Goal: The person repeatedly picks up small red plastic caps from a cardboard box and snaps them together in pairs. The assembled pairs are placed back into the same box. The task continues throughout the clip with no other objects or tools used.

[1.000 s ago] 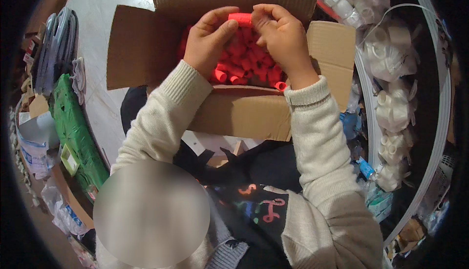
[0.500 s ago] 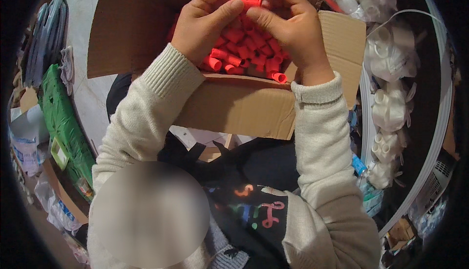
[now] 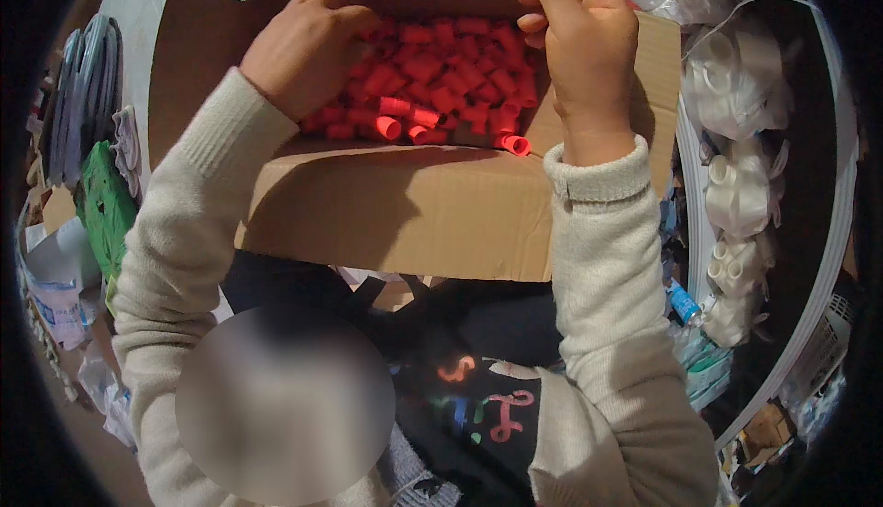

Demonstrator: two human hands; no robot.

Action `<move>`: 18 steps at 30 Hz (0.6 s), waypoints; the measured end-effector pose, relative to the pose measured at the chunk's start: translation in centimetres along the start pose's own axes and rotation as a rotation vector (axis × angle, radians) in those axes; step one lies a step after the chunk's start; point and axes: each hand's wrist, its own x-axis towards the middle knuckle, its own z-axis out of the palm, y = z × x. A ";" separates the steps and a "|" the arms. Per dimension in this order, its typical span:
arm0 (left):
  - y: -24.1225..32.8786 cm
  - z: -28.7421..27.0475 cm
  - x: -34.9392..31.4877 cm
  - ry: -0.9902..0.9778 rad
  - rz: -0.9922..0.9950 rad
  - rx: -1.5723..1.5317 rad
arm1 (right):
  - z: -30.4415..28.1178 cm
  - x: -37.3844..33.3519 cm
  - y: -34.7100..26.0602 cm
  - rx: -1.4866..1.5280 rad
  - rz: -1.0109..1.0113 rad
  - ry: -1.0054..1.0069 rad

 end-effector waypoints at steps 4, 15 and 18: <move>4.6 4.0 2.2 -0.392 0.267 -0.162 | -0.1 0.1 -0.6 0.039 0.050 0.046; 10.1 15.8 5.8 -0.629 0.609 -0.051 | -0.5 0.4 -0.8 0.061 0.094 0.018; 9.6 11.9 6.8 -0.759 0.436 -0.244 | -1.1 0.5 -0.6 0.074 0.072 0.054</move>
